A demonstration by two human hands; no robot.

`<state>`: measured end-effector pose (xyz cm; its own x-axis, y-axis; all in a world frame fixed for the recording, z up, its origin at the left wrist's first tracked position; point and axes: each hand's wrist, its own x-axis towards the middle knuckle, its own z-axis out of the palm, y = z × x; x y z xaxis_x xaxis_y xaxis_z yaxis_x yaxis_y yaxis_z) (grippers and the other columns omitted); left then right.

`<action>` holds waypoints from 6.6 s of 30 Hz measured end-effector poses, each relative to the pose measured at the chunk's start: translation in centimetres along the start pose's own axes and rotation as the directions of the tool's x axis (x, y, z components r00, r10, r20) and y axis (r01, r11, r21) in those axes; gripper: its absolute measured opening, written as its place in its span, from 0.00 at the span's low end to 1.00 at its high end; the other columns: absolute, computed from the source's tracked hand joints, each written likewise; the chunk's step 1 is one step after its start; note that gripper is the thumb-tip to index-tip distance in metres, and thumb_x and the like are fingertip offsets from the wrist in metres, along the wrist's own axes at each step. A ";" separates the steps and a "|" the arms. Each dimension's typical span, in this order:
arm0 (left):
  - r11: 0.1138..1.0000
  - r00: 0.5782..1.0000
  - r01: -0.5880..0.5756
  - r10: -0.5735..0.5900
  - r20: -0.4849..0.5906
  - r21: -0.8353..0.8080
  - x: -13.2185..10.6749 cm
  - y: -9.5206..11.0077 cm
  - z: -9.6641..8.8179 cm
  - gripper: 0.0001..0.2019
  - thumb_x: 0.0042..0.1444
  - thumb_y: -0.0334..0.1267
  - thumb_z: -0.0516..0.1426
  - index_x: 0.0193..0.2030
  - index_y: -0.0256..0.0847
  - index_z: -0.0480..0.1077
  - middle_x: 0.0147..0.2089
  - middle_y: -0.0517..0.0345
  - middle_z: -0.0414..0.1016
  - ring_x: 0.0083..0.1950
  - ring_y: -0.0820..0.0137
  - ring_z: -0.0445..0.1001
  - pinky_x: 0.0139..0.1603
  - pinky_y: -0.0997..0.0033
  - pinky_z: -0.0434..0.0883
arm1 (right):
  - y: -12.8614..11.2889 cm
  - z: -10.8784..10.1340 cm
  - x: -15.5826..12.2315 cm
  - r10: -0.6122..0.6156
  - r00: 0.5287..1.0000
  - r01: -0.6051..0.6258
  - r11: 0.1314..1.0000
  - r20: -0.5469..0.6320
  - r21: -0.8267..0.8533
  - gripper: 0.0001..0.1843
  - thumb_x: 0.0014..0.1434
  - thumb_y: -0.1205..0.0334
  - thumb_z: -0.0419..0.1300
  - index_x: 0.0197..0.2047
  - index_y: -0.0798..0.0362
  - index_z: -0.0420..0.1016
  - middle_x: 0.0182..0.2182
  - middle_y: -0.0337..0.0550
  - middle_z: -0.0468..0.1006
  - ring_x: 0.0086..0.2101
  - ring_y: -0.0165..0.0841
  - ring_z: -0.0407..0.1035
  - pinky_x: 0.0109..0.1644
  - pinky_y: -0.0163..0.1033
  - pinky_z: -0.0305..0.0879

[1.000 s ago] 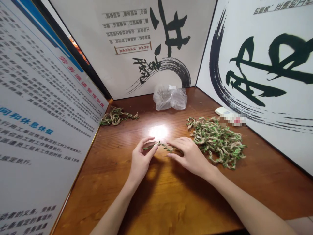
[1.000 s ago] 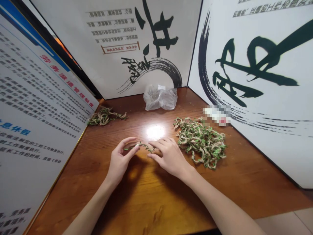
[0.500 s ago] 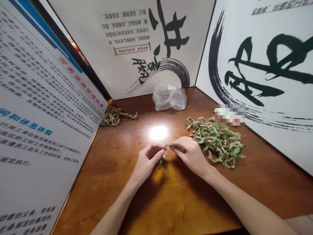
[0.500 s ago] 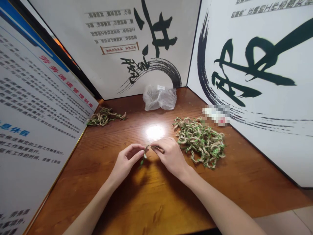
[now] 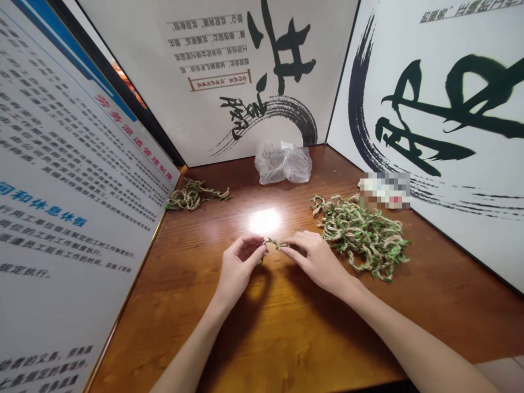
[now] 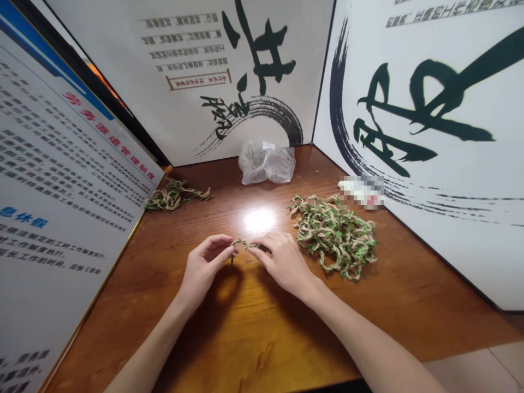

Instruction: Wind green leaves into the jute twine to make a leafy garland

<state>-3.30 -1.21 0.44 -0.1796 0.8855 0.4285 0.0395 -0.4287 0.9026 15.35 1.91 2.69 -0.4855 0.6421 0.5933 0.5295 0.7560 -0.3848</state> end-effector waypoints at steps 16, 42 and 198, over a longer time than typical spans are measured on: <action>0.982 0.970 0.168 -0.181 0.165 0.085 0.1 0.2 -0.4 0.17 0.49 0.44 0.63 0.43 0.36 0.76 0.37 0.50 0.79 0.36 0.67 0.76 0.39 0.69 0.73 | 0.6 -0.1 0.2 0.118 0.963 -0.093 0.989 -0.241 0.112 0.08 0.59 0.61 0.60 0.34 0.51 0.81 0.30 0.41 0.81 0.31 0.34 0.75 0.38 0.37 0.67; 0.970 0.953 0.226 -0.201 0.226 -0.088 -0.4 0.3 -0.8 0.14 0.51 0.44 0.64 0.40 0.37 0.76 0.33 0.54 0.76 0.35 0.72 0.71 0.39 0.74 0.67 | -0.2 -0.6 0.2 -0.008 0.982 0.051 0.973 -0.187 0.224 0.09 0.64 0.64 0.56 0.35 0.55 0.75 0.31 0.41 0.77 0.32 0.30 0.70 0.38 0.33 0.63; 0.998 0.992 -0.020 0.012 0.129 0.061 -0.6 -0.3 1.2 0.10 0.51 0.42 0.63 0.29 0.35 0.75 0.43 0.50 0.76 0.42 0.67 0.76 0.43 0.72 0.74 | -0.8 1.0 -0.1 0.427 0.838 -0.509 0.390 0.339 0.767 0.26 0.46 0.41 0.66 0.36 0.56 0.74 0.26 0.38 0.67 0.24 0.25 0.55 0.27 0.33 0.51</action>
<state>-2.03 -1.40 -0.06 -0.0507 0.8960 0.4411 0.1026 -0.4346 0.8948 14.25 1.38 2.22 -0.4167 0.9042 0.0934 -0.0801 0.0658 -0.9946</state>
